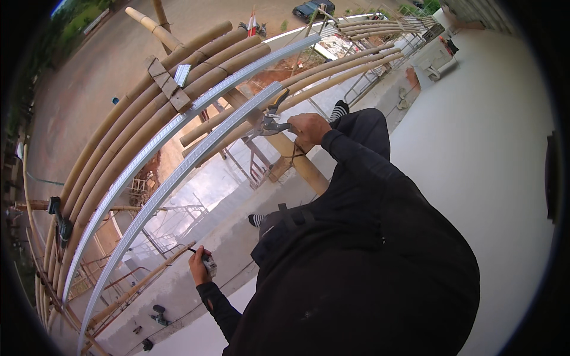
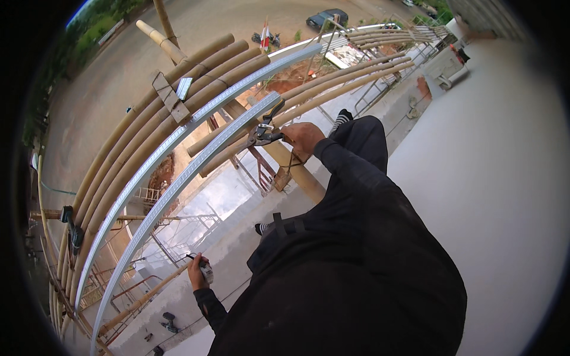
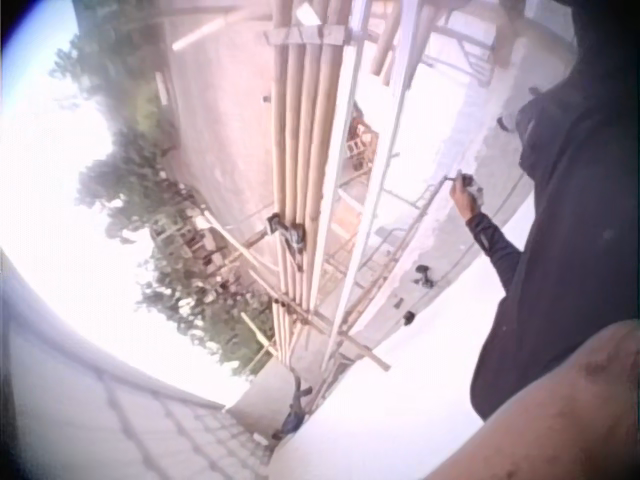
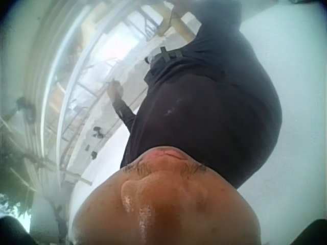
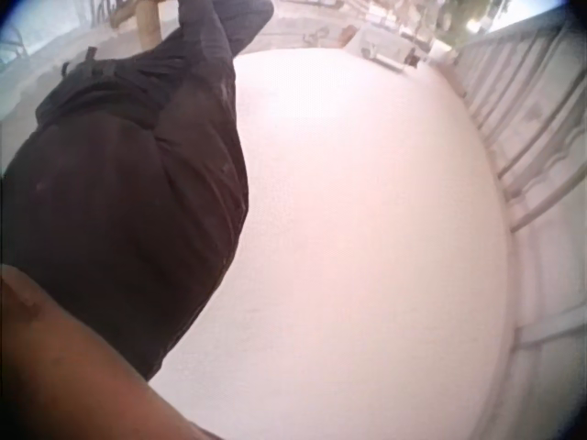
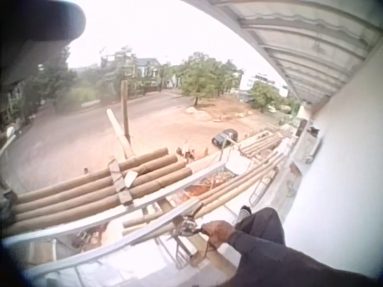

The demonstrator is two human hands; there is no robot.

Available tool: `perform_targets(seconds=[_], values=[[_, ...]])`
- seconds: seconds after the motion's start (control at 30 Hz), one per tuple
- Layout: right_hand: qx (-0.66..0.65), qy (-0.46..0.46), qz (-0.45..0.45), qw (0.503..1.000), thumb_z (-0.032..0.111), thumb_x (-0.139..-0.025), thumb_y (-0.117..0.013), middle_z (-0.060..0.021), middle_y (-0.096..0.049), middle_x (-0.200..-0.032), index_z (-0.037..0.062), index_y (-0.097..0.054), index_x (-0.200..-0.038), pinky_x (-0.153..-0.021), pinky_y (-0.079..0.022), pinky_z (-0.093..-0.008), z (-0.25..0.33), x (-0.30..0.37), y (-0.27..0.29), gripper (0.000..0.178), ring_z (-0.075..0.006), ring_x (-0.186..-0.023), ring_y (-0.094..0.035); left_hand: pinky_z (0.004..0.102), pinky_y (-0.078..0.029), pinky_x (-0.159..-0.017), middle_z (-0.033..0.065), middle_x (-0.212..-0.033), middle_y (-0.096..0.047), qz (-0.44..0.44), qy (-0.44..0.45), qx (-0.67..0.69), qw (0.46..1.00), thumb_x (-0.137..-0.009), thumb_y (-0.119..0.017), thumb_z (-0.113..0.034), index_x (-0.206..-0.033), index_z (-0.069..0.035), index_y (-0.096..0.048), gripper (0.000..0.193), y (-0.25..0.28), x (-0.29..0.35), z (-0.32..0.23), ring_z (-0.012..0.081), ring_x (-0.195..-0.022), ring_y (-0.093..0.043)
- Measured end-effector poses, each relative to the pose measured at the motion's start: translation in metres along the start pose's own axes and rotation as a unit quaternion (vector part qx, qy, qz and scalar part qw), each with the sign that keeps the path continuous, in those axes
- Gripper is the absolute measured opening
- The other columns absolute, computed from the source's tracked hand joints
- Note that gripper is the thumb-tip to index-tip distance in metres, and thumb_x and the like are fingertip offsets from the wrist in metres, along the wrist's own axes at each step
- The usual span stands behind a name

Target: The person measures a curved metal trim piece using a measuring tape and then cuts it using shears while standing on a construction scaffolding.

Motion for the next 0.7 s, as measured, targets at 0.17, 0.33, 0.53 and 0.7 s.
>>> perform_targets(seconds=[0.17, 0.33, 0.53, 0.7], values=[[-0.001, -0.107, -0.065, 0.992, 0.028, -0.088, -0.065, -0.0168, -0.065, -0.083, 0.0068, -0.058, -0.105, -0.066, -0.05, -0.0446, 0.013, -0.004, 0.006, 0.028, -0.0369, -0.078, -0.064, 0.0251, -0.041, -0.043, 0.0056, -0.059, -0.057, -0.067, 0.013, 0.054, 0.996, -0.092, -0.06, -0.029, -0.07, -0.003, -0.059, 0.034, 0.054, 0.043, 0.024, 0.0137, -0.047, -0.054], [-0.1, -0.138, -0.251, 0.953, 0.028, -0.089, -0.068, -0.0102, -0.066, -0.075, 0.002, -0.059, -0.098, -0.062, -0.049, -0.0363, 0.082, -0.018, 0.092, 0.029, -0.0263, -0.067, -0.066, 0.0255, -0.042, -0.041, 0.0044, -0.058, -0.056, -0.112, 0.005, 0.176, 0.978, -0.093, -0.058, -0.03, -0.071, -0.006, -0.058, 0.032, 0.101, 0.082, 0.081, 0.0143, -0.044, -0.054], [-0.324, -0.163, -0.393, 0.845, 0.022, -0.092, -0.066, 0.0038, -0.043, -0.061, 0.0055, -0.057, -0.094, -0.045, -0.03, -0.0198, 0.162, 0.04, 0.261, 0.019, -0.0036, -0.046, -0.038, 0.0259, -0.043, -0.039, 0.0022, -0.057, -0.055, -0.14, -0.089, 0.386, 0.908, -0.092, -0.059, -0.033, -0.073, -0.01, -0.057, 0.029, 0.132, 0.118, 0.097, 0.0138, -0.043, -0.054], [-0.231, -0.245, -0.49, 0.804, 0.023, -0.095, -0.062, 0.0041, -0.035, -0.062, 0.0061, -0.053, -0.092, -0.045, -0.03, -0.0224, 0.172, 0.131, 0.338, 0.019, -0.005, -0.046, -0.033, 0.0253, -0.044, -0.039, 0.0014, -0.058, -0.055, -0.142, -0.086, 0.339, 0.926, -0.092, -0.059, -0.032, -0.074, -0.011, -0.057, 0.028, 0.162, 0.116, 0.094, 0.0132, -0.044, -0.054]])
Point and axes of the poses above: each hand's wrist, its own x-axis away from the middle knuckle, its own y-axis out of the back of the hand, z = x × y, the point moved 5 cm from there along -x, towards the middle knuckle
